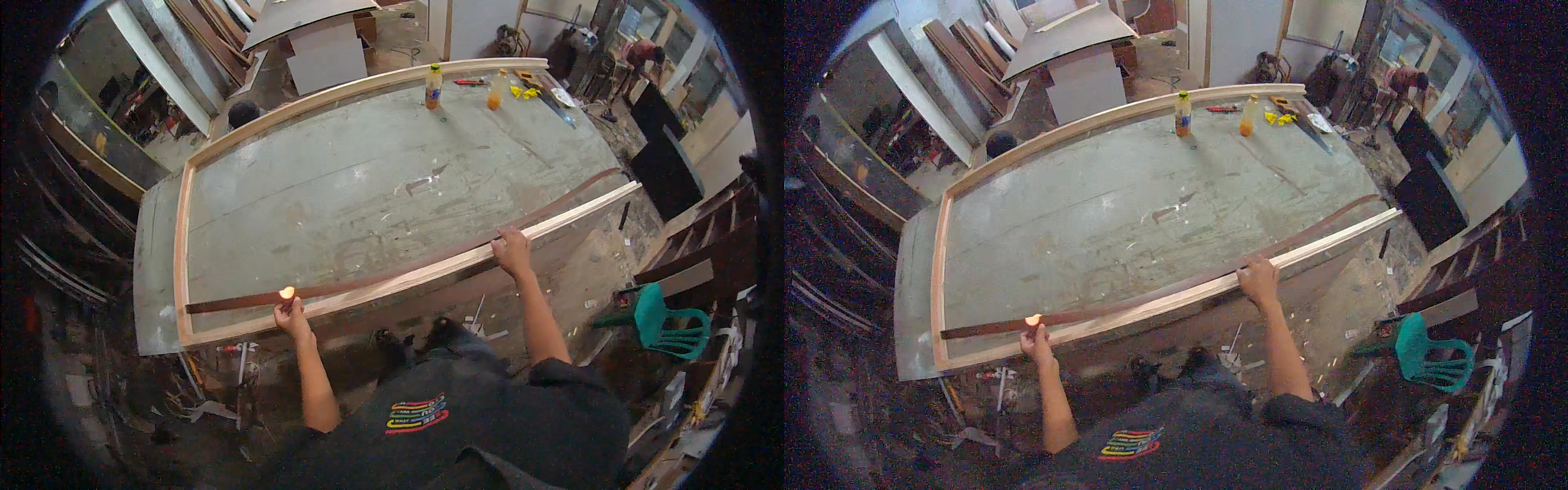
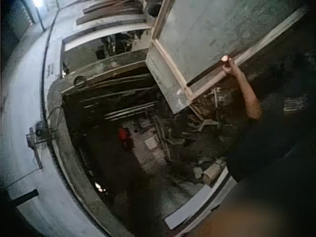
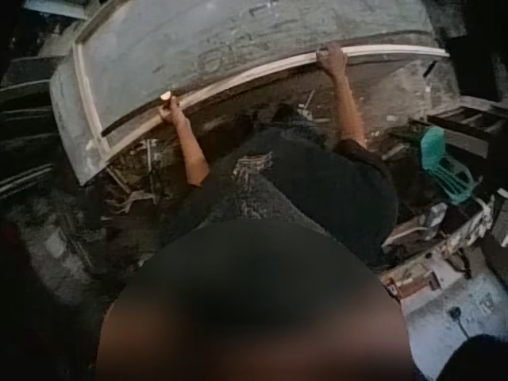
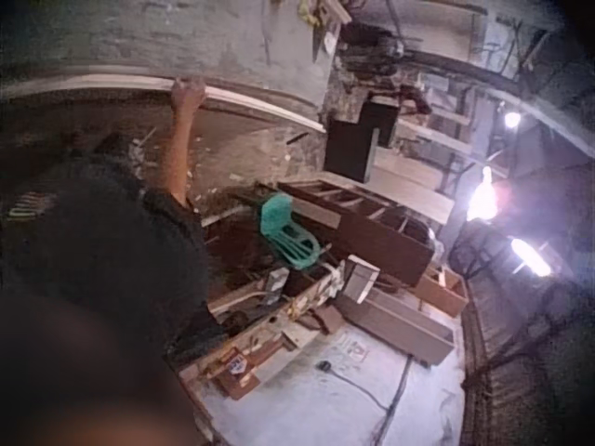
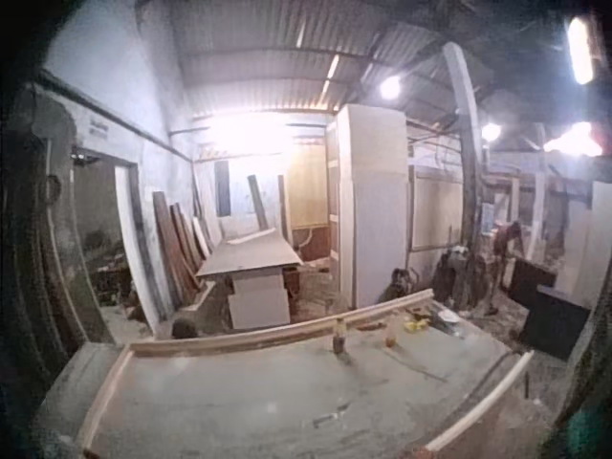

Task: The person applies glue to a wooden strip and fits it into a rectangular wooden frame on a workbench. They repeatedly pick up, align, and press the strip along the frame edges, adjusting its position multiple times. Another person is visible in the background working separately.

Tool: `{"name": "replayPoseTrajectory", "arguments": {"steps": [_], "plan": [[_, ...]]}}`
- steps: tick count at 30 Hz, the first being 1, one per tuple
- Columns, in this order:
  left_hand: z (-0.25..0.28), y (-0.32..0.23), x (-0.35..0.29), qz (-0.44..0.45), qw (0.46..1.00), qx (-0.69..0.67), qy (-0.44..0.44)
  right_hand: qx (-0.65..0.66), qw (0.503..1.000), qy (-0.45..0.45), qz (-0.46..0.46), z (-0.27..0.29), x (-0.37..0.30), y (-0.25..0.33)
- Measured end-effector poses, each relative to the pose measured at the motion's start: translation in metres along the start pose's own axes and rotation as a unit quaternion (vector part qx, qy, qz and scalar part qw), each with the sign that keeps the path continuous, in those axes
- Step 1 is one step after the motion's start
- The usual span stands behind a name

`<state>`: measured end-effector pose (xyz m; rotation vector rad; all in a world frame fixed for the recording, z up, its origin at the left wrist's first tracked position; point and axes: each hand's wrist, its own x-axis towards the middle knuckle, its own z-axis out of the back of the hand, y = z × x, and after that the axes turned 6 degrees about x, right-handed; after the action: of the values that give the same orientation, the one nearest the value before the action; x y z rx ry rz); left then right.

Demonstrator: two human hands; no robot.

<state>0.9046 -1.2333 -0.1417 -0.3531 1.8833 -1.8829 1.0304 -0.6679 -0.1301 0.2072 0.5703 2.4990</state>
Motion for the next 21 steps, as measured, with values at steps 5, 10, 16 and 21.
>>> {"name": "replayPoseTrajectory", "arguments": {"steps": [5,10,16,21], "plan": [[-0.010,0.014,0.000,-0.012,0.999,-0.005,-0.037,0.026,0.997,-0.069,-0.012,-0.016,-0.021,0.025],[-0.016,0.001,-0.014,0.031,0.999,-0.019,-0.017,0.118,0.978,-0.097,0.144,-0.055,-0.052,0.107],[-0.040,-0.003,-0.034,-0.043,0.998,0.023,-0.044,0.243,0.933,0.019,0.266,-0.082,-0.092,0.194],[-0.042,-0.003,-0.043,-0.066,0.997,-0.019,-0.017,0.127,0.970,0.100,0.181,-0.091,-0.096,0.212]]}}
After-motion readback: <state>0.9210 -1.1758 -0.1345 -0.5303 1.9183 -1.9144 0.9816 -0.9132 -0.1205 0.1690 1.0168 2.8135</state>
